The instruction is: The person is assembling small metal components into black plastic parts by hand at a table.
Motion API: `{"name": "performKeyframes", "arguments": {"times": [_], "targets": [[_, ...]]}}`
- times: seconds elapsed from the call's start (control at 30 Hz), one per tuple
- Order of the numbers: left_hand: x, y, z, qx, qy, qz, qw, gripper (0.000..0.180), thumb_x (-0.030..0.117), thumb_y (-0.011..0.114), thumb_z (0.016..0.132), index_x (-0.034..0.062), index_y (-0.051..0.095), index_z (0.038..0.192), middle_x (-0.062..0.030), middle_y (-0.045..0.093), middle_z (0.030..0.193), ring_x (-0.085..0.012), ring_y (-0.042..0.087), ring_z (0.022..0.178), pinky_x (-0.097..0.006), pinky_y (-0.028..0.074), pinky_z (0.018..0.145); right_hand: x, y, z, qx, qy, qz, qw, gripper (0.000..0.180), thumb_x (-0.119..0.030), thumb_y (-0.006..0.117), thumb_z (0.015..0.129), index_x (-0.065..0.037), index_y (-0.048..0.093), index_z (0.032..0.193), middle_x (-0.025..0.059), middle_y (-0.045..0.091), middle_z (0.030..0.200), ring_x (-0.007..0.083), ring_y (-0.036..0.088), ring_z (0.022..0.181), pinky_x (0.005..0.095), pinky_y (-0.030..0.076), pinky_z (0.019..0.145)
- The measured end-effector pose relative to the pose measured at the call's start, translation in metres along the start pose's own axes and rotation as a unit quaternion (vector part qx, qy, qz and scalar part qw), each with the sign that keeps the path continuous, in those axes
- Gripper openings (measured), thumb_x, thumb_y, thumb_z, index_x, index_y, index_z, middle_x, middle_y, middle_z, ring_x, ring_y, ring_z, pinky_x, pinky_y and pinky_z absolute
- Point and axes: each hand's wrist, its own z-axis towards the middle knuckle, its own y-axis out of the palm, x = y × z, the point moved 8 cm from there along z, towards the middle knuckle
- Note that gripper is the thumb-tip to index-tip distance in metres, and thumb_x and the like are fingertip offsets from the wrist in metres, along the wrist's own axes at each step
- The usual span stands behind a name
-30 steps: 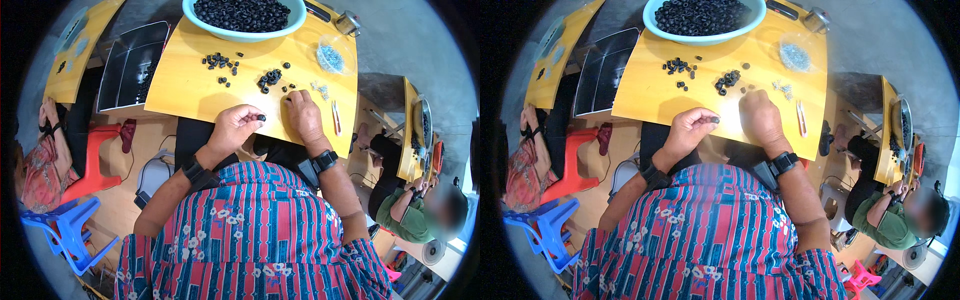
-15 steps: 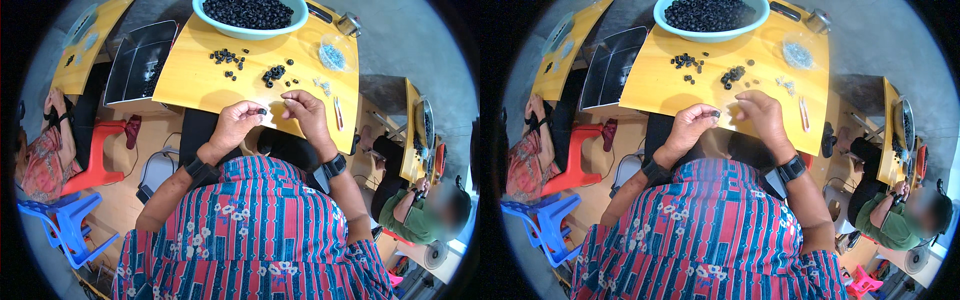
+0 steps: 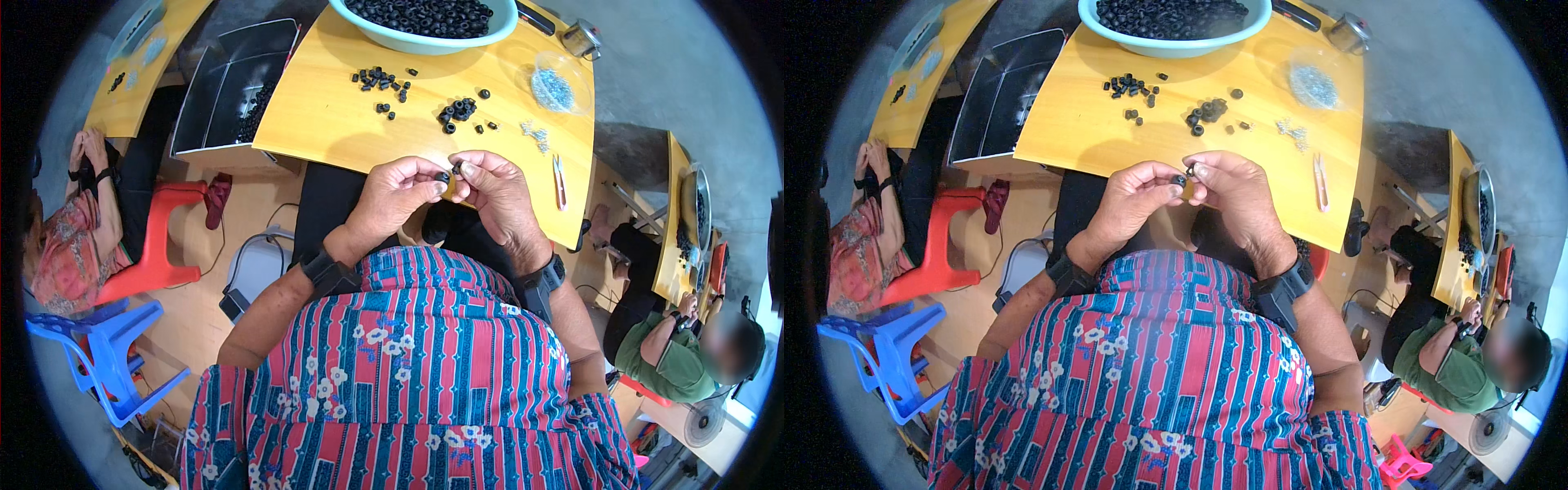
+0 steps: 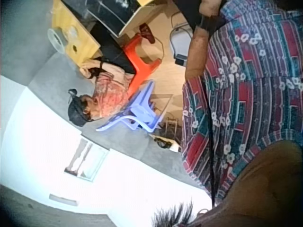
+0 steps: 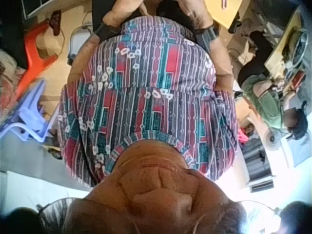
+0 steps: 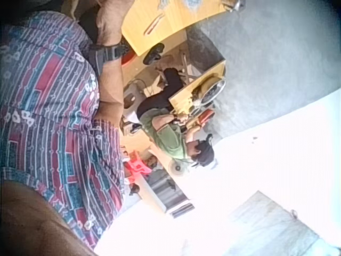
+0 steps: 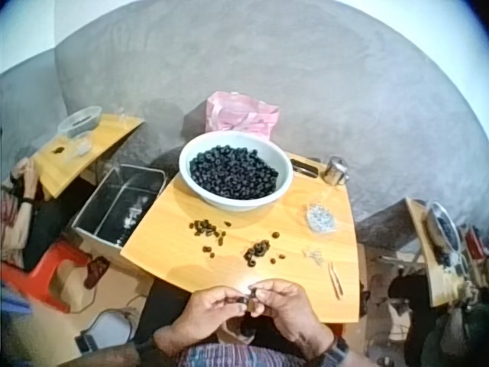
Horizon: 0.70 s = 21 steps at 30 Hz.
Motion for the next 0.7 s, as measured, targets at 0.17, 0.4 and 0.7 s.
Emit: {"name": "performKeyframes", "arguments": {"times": [0.17,0.4,0.7], "targets": [[0.0019,0.003,-0.0008,-0.017,0.0,0.002,1.0,0.02,0.005,0.059,0.089,-0.003,0.059,0.107,-0.0081,0.065,0.098,-0.0116,0.062,0.087,-0.025,0.051,0.079,0.0014,0.0014,-0.0009,0.016,-0.001,0.004,1.0,0.016,-0.006,0.056,0.09,0.002,0.063,0.102,0.0039,0.059,0.071,0.0123,0.056,0.065,0.0257,0.05,0.066],[0.0003,0.0031,-0.0002,-0.025,0.001,-0.019,1.0,0.02,0.006,0.06,0.088,-0.0029,0.06,0.106,-0.0088,0.066,0.097,-0.0122,0.062,0.087,-0.025,0.051,0.079,-0.0012,0.0045,0.0003,0.01,-0.01,-0.03,0.999,0.016,-0.004,0.055,0.09,0.002,0.063,0.102,0.0035,0.059,0.07,0.0117,0.057,0.065,0.0251,0.051,0.066],[-0.001,0.0015,0.0005,-0.026,0.005,0.003,1.0,0.019,0.006,0.059,0.089,-0.0028,0.06,0.106,-0.0086,0.066,0.095,-0.0117,0.062,0.086,-0.025,0.05,0.078,-0.0076,0.0058,0.0008,0.015,-0.041,-0.093,0.995,0.015,-0.001,0.056,0.089,0.003,0.065,0.1,0.0037,0.061,0.072,0.0095,0.057,0.067,0.0226,0.05,0.067]]}}
